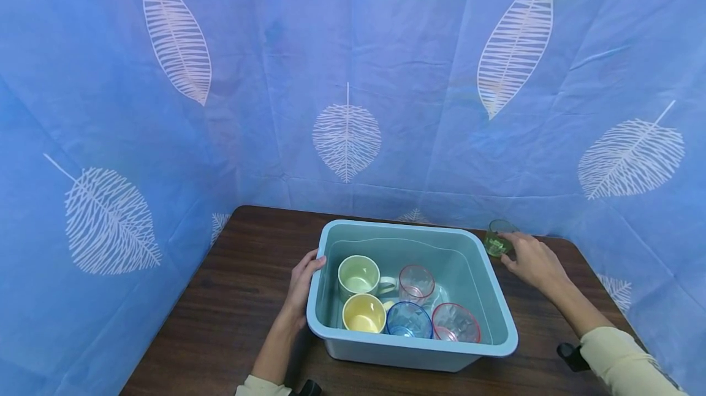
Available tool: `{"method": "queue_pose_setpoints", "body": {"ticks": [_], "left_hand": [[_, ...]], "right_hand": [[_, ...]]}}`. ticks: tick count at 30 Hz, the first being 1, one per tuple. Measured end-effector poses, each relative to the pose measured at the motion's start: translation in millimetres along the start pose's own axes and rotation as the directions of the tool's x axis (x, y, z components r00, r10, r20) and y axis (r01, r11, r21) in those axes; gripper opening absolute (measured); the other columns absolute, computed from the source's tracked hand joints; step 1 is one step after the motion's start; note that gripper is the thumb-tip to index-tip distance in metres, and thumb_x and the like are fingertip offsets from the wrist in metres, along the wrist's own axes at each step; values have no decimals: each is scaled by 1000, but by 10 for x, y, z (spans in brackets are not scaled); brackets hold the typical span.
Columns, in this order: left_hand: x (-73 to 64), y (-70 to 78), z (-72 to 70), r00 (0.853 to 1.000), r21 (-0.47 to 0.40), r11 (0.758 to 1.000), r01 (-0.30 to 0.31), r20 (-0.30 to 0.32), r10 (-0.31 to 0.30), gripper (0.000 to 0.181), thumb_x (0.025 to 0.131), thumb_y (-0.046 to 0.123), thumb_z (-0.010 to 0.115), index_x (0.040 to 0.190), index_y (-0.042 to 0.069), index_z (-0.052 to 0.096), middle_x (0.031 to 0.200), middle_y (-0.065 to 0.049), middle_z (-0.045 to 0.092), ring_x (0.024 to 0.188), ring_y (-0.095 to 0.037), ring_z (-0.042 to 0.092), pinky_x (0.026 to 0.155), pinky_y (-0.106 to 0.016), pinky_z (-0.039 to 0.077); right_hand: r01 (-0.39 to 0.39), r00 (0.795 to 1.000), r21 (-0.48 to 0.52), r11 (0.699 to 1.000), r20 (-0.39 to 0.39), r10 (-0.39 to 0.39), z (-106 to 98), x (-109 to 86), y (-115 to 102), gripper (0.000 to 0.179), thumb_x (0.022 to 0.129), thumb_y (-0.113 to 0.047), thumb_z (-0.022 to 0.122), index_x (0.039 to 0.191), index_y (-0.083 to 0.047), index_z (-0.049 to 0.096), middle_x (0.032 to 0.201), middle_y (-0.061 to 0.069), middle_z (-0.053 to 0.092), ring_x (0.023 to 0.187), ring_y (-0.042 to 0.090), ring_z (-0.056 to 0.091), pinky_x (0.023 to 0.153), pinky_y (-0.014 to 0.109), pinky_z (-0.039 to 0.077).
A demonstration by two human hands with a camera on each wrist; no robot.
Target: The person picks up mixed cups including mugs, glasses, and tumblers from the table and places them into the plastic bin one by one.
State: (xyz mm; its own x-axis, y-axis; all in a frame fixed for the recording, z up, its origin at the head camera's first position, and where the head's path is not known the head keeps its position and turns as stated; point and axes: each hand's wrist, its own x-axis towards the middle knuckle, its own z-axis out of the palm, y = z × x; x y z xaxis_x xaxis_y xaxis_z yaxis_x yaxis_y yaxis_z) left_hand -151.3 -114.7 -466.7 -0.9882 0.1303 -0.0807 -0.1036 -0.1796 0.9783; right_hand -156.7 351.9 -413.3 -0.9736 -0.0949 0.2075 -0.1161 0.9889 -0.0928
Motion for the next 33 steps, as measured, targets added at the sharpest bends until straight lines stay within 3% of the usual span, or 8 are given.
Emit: {"method": "queue_pose_setpoints", "body": {"ticks": [8,33], "left_hand": [[10,-4,-8,1000,-2,1000,-5,-4,5,56,106,37,49,151,3,47,145,-26,53,121,-36,59,100,-53,55],[5,-20,-6,1000,-18,1000,2,15,-2,58,106,39,50,153,4,45,148,-26,51,126,-39,57,103,-57,52]], "right_hand": [[-16,1000,-18,1000,5,16,35,3,11,50,85,-6,79,129,11,62,126,39,60,103,55,63,75,63,56],[-11,1000,-20,1000,-4,11,161,37,85,48,85,-6,77,126,13,62,124,40,60,94,53,66,71,61,57]]}}
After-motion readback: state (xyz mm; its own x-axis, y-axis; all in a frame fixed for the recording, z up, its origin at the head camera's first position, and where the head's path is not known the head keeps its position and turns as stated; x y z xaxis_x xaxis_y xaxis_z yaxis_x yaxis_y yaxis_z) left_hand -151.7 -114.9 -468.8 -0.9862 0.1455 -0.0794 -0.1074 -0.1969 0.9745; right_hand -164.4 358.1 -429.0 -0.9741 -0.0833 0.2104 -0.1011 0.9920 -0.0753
